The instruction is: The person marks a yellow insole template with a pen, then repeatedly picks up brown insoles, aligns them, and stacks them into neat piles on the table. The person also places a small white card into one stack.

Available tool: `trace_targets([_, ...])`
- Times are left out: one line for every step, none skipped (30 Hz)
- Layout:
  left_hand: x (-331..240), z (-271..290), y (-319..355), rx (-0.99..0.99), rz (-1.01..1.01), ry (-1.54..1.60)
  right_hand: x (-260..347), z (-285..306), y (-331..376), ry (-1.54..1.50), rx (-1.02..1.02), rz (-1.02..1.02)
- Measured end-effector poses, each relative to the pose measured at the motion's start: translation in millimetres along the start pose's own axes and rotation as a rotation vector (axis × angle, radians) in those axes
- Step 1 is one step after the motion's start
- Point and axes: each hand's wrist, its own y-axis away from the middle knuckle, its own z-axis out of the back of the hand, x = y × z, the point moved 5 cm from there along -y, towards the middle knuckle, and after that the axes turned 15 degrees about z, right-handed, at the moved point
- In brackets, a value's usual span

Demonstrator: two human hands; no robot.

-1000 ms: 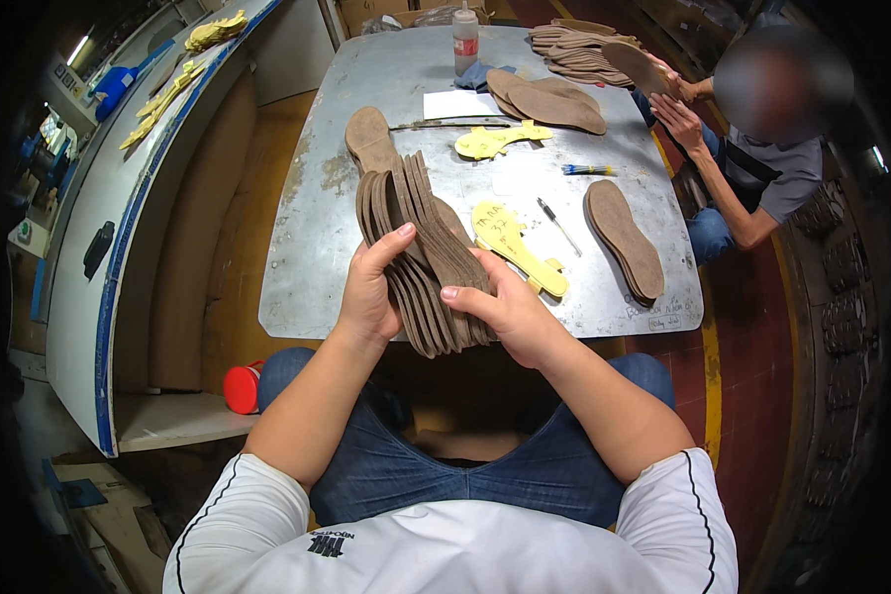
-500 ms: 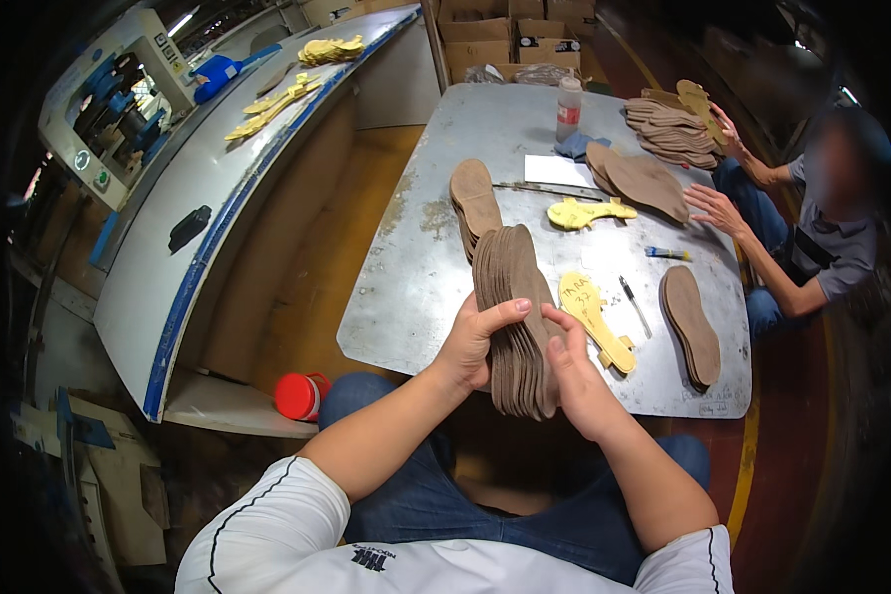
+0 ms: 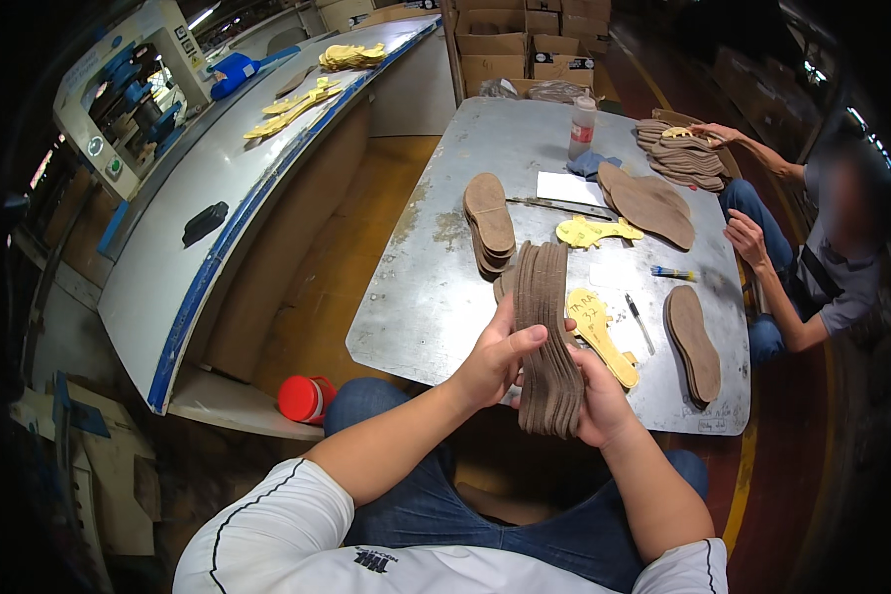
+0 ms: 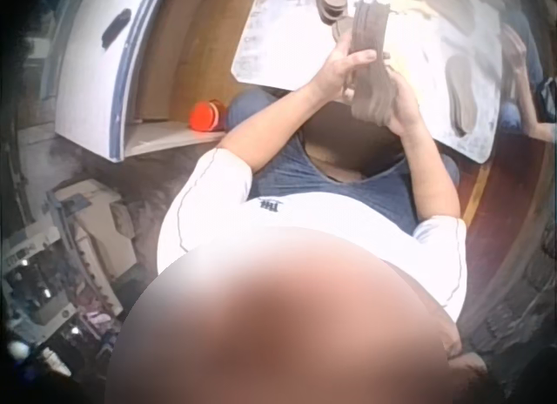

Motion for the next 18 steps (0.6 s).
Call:
trace_targets([-3.0, -0.2, 0.2, 0.0, -0.028, -0.058, 0.4, -0.9, -1.1, -0.032, 0.026, -0.01])
trace_targets([-5.9, -0.3, 0.0, -0.004, -0.054, -0.112, 1.0, -0.3, -1.6, -0.056, 0.026, -0.019])
trace_targets([-7.1, 0.3, 0.3, -0.022, -0.053, -0.15, 1.7, 0.5, -1.5, -0.081, 0.024, -0.029])
trace_targets([-10.2, -1.0, 1.1, -0.02, -0.099, -0.221, 1.9, 1.4, -1.4, -0.106, 0.02, -0.039])
trace_targets([-11.5, -1.8, 1.4, -0.027, -0.12, -0.273, 1.6, 0.9, -1.0, -0.13, 0.053, -0.06])
trace_targets([-12.1, -3.2, 1.3, -0.031, -0.141, -0.324, 1.5, 0.6, -0.7, -0.151, 0.084, -0.079])
trace_targets([-11.6, -3.6, 0.9, -0.036, -0.139, -0.341, 1.6, -0.3, -0.4, -0.175, 0.123, -0.089])
trace_targets([-11.0, -3.9, 0.6, -0.044, -0.137, -0.36, 1.3, 2.5, -0.5, -0.152, 0.094, -0.092])
trace_targets([-10.3, -4.0, 0.2, -0.054, -0.133, -0.381, 0.3, 4.3, -0.8, -0.134, 0.073, -0.089])
trace_targets([-10.1, -4.8, 0.1, -0.053, -0.151, -0.378, -0.7, 5.7, -0.7, -0.117, 0.054, -0.088])
trace_targets([-10.1, -5.5, -0.4, -0.054, -0.171, -0.378, -1.6, 6.3, -1.5, -0.113, 0.043, -0.087])
trace_targets([-9.8, -5.8, -1.1, -0.059, -0.185, -0.38, -2.5, 6.6, -1.7, -0.109, 0.034, -0.087])
trace_targets([-9.8, -6.2, -1.3, -0.06, -0.203, -0.395, -3.3, 7.7, -2.0, -0.093, 0.012, -0.094])
trace_targets([-9.4, -6.5, -1.6, -0.065, -0.213, -0.41, -3.3, 6.1, -2.2, -0.114, 0.034, -0.093])
trace_targets([-8.5, -6.0, -2.0, -0.076, -0.21, -0.423, -3.2, 5.5, -1.4, -0.122, 0.041, -0.099])
trace_targets([-8.5, -5.8, -1.8, -0.068, -0.222, -0.425, -2.6, 5.4, -0.6, -0.128, 0.044, -0.103])
trace_targets([-7.6, -5.3, -1.9, -0.064, -0.22, -0.424, -2.1, 4.5, 0.4, -0.173, 0.053, -0.113])
trace_targets([-5.4, -5.0, -2.1, -0.062, -0.201, -0.419, -1.7, 4.0, 1.4, -0.217, 0.055, -0.119])
